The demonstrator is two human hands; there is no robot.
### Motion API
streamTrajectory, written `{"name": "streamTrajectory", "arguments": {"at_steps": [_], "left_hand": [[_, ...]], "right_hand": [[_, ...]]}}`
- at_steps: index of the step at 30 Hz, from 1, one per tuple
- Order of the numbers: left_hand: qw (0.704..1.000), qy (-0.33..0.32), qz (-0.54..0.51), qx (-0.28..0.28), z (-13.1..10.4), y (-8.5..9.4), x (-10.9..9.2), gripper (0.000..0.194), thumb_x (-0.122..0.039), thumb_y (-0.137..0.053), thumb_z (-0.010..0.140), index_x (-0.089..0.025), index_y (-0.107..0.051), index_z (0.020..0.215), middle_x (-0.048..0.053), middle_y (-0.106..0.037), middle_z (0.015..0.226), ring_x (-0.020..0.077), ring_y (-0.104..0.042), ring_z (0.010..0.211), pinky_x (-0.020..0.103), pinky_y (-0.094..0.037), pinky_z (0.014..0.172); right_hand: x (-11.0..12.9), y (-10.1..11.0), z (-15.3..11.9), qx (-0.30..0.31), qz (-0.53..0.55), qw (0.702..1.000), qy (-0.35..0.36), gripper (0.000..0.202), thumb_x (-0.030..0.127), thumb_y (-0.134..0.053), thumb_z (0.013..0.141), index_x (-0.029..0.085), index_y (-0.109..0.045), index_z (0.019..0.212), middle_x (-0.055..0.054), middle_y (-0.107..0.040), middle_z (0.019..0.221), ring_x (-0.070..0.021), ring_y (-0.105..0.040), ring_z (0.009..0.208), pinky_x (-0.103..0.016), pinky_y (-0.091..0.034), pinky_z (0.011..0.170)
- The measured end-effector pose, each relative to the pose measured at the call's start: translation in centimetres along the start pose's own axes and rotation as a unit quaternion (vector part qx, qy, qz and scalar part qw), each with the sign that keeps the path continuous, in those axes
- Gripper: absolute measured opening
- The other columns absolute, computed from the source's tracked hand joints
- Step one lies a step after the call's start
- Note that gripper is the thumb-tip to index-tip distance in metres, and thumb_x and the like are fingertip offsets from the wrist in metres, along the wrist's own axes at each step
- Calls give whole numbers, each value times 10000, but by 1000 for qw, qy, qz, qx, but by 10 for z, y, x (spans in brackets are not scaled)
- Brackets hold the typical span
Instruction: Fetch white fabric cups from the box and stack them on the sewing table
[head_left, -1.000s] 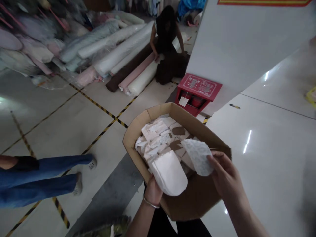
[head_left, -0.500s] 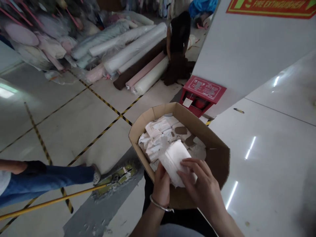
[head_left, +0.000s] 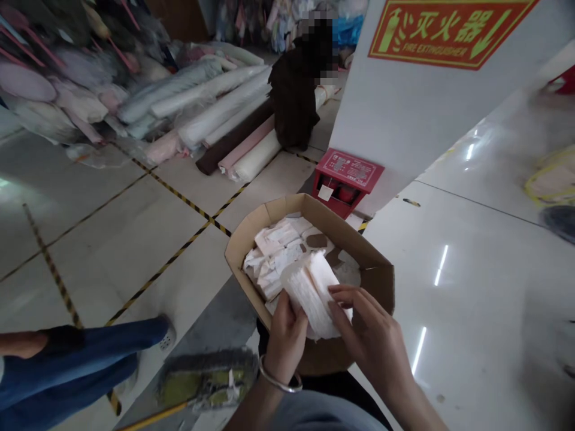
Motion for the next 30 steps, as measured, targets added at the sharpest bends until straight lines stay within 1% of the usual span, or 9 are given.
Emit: {"name": "streamTrajectory", "arguments": {"at_steps": [3,6,8,11,15,20,24,27,30], "left_hand": [[1000,0,9,24,-3,-5,-9,442,-334,-481,887,-183,-406,1296,123,-468,1372,239,-433,1271,358,-372,1040],[999,-4,29,30,-6,-9,-13,447,-323,-468,889,-186,-383,1305,129,-452,1380,237,-430,1274,373,-362,1054],[998,-18,48,26,-8,-11,-15,433,-300,-466,887,-182,-387,1296,131,-451,1377,234,-425,1277,379,-345,1069],[997,-36,67,23,-9,-14,-16,420,-278,-459,883,-170,-391,1284,141,-458,1366,233,-435,1269,379,-351,1068],[994,-37,101,24,-12,-18,-18,427,-271,-453,877,-162,-378,1283,160,-463,1358,242,-438,1268,393,-369,1052],[991,-28,125,31,-15,-21,-18,481,-294,-441,877,-157,-329,1325,171,-420,1394,245,-414,1291,398,-349,1070],[990,-29,135,30,-16,-20,-21,479,-285,-446,867,-152,-345,1317,168,-423,1394,245,-422,1285,390,-351,1070],[989,-31,137,37,-17,-21,-25,468,-273,-436,868,-155,-351,1313,160,-448,1373,240,-455,1254,381,-391,1037],[989,-28,140,37,-18,-21,-28,460,-282,-437,868,-162,-356,1305,154,-469,1352,240,-459,1250,385,-398,1031]], "right_hand": [[1,7,-2,-22,-3,1000,10,75,159,-512,876,219,-538,911,-17,-623,935,-113,-604,830,-213,-487,718],[1,14,-4,-16,10,1000,16,131,143,-465,896,233,-561,900,-17,-589,1000,-95,-588,866,-192,-475,726],[1,18,-3,8,22,1000,14,158,163,-455,904,244,-589,924,-23,-571,1038,-95,-583,889,-194,-477,734],[-1,23,-2,28,49,998,9,114,238,-510,889,226,-590,968,-42,-580,1027,-124,-579,952,-224,-479,782],[-4,26,-2,12,41,999,4,127,296,-589,851,211,-589,945,-51,-589,998,-142,-579,963,-242,-476,789],[-5,27,-4,-4,38,999,3,73,258,-580,853,215,-580,911,-50,-582,980,-142,-581,935,-251,-484,749],[-3,26,-7,-17,43,999,-5,40,216,-558,858,223,-567,897,-38,-576,974,-131,-577,914,-239,-481,729],[-1,25,-9,-25,37,999,-3,76,167,-514,872,227,-554,896,-29,-572,976,-120,-574,895,-224,-478,709],[2,24,-9,-14,17,1000,4,136,160,-470,891,240,-580,882,-25,-565,1009,-107,-582,834,-210,-478,656]]}}
Point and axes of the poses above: each hand's wrist, its own z-axis towards the middle knuckle, its own y-axis out of the back of the hand, x = y × z, the point moved 5 cm from there along z, towards the middle knuckle
